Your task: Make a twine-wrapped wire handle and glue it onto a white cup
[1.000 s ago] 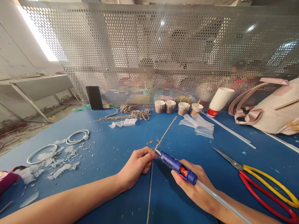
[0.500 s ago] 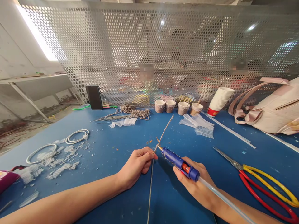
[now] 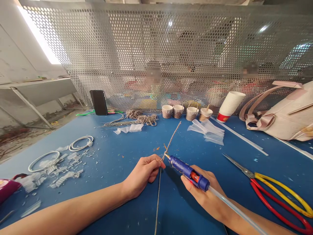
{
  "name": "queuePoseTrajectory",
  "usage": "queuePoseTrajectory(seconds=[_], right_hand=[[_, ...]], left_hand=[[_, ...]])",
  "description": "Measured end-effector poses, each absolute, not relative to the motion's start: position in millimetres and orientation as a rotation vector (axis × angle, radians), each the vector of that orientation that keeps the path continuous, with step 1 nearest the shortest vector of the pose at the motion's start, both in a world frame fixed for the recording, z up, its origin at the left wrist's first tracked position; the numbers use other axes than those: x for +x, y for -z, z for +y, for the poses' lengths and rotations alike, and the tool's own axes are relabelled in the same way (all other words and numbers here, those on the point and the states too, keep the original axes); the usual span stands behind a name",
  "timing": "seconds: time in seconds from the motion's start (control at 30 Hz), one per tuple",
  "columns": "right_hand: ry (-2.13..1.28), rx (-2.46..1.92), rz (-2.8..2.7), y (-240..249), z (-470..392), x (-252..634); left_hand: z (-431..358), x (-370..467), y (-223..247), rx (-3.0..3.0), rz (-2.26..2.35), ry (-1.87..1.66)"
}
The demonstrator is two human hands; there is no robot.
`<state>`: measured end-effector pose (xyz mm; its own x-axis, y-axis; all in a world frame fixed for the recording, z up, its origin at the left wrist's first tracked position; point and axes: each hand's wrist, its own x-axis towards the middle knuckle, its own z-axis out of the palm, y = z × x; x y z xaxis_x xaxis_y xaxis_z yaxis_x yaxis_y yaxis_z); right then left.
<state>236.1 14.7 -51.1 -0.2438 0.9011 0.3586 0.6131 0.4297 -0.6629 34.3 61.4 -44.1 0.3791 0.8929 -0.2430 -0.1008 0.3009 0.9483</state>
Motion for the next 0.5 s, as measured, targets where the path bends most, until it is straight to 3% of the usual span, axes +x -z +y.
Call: queuePoseTrajectory(seconds=[0.5], right_hand=[[-0.58,-1.273,-1.996,47.8,14.6,233.4]], left_hand=[[62.0,34.5,46.8,1.032,0.949,-0.829]])
